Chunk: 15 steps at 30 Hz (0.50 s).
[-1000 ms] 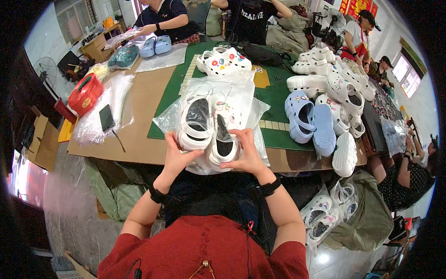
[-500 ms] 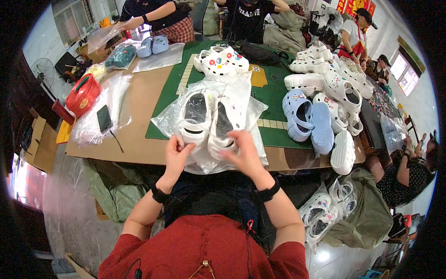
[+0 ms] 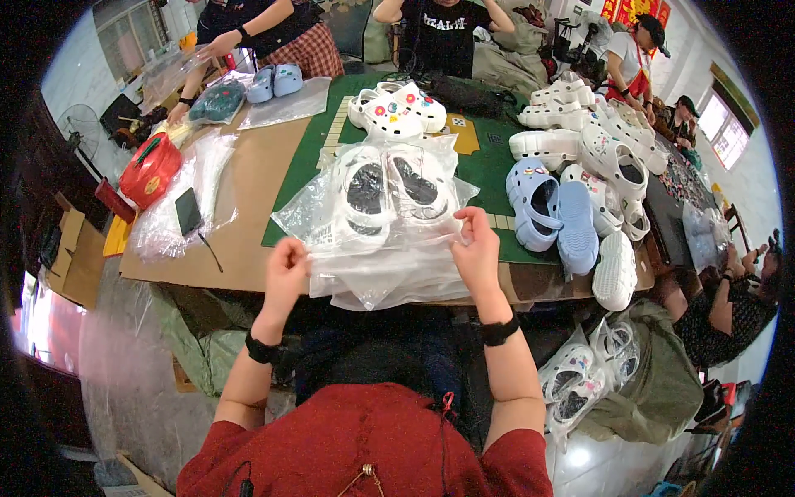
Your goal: Pack and check manufactured foam shoes into clear plastic bags on a packaging station line.
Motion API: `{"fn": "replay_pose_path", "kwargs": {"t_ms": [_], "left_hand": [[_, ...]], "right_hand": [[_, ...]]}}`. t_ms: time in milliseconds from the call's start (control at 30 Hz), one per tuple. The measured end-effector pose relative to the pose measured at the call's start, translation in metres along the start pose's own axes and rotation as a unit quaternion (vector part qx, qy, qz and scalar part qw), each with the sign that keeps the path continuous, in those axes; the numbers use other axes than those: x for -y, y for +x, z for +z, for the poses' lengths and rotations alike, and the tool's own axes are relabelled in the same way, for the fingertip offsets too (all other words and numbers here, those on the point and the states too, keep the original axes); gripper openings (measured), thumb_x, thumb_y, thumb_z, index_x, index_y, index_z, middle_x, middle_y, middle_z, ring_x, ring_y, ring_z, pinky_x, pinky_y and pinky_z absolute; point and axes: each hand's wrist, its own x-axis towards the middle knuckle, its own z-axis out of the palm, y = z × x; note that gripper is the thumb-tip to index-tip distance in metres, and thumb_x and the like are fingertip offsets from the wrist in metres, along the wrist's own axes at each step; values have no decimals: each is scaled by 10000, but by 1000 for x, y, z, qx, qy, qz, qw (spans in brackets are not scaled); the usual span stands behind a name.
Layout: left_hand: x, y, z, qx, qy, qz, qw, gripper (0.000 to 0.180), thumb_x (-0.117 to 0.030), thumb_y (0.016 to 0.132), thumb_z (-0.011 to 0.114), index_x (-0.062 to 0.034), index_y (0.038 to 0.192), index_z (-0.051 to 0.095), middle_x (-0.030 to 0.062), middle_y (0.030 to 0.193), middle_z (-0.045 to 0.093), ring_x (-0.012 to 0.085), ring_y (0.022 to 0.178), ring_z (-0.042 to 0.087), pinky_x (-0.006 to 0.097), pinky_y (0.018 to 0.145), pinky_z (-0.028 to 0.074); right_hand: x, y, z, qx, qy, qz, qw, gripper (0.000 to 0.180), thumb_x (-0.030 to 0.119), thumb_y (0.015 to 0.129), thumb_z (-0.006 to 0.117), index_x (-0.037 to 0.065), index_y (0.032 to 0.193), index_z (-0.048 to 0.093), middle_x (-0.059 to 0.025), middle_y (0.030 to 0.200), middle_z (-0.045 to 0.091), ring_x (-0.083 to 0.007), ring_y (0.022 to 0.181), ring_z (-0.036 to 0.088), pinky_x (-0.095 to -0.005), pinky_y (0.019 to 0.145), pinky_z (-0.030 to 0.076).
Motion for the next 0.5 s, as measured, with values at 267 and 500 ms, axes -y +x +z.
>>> {"fn": "replay_pose_path", "kwargs": {"t_ms": [267,500], "left_hand": [[-6,-25,20,118,163,17,979,273,-39,827,680,-46,1017,484,27,868,480,90,691,480,256,609,412],[-1,-7,43,22,346,100,932,888,-239,695,828,-112,1434,353,165,1077,527,284,842,578,376,706,507]], "right_hand": [[1,-32,14,29,-121,-51,991,428,103,729,731,79,1115,548,-116,837,566,-298,737,578,-396,670,488],[-1,-36,40,74,-182,-102,975,669,287,722,811,99,1245,439,-152,957,626,-319,874,648,-426,691,505]]}}
